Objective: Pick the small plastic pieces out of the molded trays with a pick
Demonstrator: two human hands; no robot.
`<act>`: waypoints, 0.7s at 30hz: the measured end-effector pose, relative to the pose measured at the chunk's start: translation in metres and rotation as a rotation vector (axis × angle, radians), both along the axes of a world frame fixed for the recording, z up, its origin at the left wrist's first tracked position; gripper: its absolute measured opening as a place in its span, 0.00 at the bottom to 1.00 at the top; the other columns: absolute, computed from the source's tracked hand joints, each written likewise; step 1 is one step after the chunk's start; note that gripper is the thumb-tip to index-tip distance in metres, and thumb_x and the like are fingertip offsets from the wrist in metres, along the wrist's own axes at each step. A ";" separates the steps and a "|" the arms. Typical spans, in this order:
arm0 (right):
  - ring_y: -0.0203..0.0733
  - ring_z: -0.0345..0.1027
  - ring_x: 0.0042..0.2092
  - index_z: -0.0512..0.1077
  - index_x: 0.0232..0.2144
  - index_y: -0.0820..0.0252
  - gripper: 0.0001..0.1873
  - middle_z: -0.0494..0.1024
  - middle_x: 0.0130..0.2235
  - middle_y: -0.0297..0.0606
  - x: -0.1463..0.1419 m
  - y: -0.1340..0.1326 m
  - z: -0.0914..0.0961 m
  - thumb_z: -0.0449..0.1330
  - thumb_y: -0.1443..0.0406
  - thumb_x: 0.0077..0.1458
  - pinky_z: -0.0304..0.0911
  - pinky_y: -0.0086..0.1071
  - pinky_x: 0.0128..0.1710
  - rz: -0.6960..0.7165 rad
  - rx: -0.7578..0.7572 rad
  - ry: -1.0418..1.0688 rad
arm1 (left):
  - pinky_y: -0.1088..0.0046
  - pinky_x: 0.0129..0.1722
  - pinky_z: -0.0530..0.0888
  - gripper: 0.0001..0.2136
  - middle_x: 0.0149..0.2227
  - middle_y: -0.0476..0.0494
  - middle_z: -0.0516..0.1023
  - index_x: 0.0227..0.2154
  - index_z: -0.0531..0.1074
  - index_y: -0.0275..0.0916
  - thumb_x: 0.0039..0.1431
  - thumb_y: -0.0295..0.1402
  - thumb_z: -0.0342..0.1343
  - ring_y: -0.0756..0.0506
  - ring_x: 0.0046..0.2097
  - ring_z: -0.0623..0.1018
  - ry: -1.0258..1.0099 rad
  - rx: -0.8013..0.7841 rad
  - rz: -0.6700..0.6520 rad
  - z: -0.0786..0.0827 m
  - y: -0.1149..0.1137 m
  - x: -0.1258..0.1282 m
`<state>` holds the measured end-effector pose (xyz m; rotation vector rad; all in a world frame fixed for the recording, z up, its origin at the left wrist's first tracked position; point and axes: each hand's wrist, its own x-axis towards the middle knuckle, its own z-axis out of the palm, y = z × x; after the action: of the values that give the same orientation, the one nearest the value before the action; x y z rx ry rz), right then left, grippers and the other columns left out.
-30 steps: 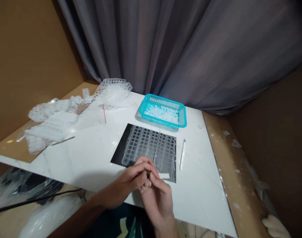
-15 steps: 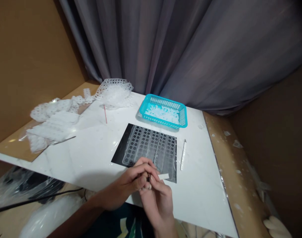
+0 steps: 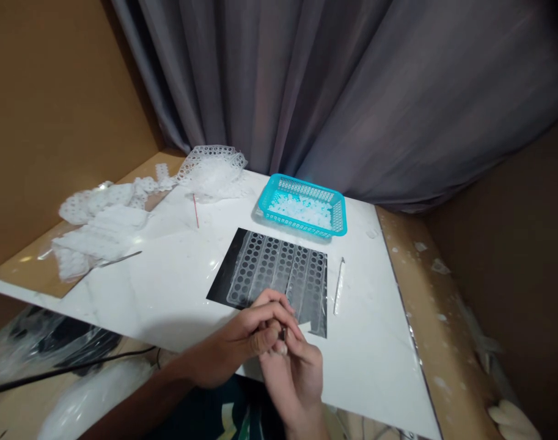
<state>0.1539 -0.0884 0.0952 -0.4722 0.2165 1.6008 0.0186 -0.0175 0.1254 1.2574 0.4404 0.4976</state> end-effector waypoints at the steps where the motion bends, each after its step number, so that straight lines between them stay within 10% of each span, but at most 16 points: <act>1: 0.31 0.68 0.30 0.76 0.28 0.59 0.18 0.72 0.28 0.26 0.000 0.000 0.001 0.81 0.74 0.40 0.74 0.23 0.36 -0.001 -0.002 0.002 | 0.58 0.60 0.72 0.21 0.59 0.38 0.62 0.53 0.79 0.44 0.75 0.54 0.52 0.37 0.61 0.70 0.005 0.008 -0.002 0.001 0.000 0.000; 21: 0.32 0.71 0.32 0.75 0.30 0.58 0.18 0.74 0.30 0.27 0.003 0.000 -0.002 0.78 0.74 0.41 0.75 0.25 0.38 0.014 -0.016 -0.037 | 0.61 0.59 0.72 0.19 0.59 0.37 0.64 0.53 0.78 0.42 0.76 0.50 0.51 0.40 0.57 0.73 -0.020 0.007 -0.021 -0.002 0.002 0.001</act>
<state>0.1566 -0.0881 0.0932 -0.5162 0.1983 1.6035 0.0197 -0.0159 0.1230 1.2614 0.4089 0.4942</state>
